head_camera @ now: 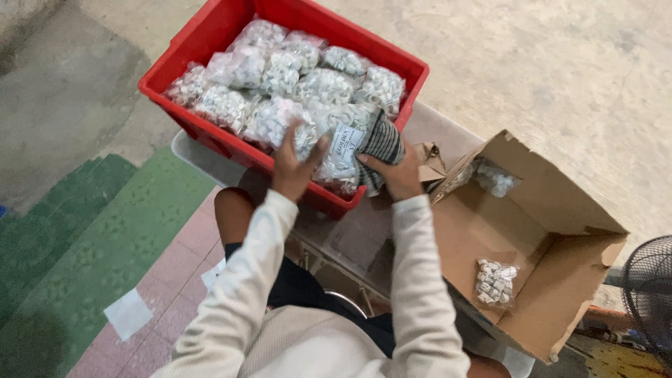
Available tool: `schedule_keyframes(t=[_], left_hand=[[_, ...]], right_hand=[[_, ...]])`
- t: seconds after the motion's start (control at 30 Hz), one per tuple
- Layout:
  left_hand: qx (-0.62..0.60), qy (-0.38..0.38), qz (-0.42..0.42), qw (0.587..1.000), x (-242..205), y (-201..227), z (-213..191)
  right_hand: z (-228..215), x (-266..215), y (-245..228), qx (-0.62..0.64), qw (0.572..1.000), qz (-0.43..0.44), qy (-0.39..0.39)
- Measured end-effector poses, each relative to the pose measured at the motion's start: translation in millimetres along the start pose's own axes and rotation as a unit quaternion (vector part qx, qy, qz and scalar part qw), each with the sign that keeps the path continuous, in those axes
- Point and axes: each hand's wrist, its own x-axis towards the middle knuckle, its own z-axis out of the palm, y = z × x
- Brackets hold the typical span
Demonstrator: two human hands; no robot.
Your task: The person organizes small plastic parts in bags by picking them up and moving them between a red crate and a cardboard box.
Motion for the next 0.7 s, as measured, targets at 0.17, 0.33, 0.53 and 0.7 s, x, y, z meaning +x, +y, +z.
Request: schedule_keyframes(t=[0.17, 0.33, 0.53, 0.7], left_hand=[[0.192, -0.132, 0.074, 0.97, 38.9, 29.0, -24.0], [0.091, -0.075, -0.014, 0.993, 49.8, 3.4, -19.7], [-0.096, 0.2, -0.093, 0.971, 71.9, 12.8, -18.7], [0.032, 0.134, -0.048, 0.989, 132.0, -46.6, -38.0]], right_hand=[[-2.2, 34.7, 11.4, -0.043, 0.986, -0.057, -0.151], [16.9, 56.8, 41.7, 0.225, 0.971, 0.006, -0.083], [51.9, 57.7, -12.1, 0.026, 0.996, 0.059, 0.056], [88.3, 114.6, 24.5, -0.098, 0.993, 0.014, -0.062]])
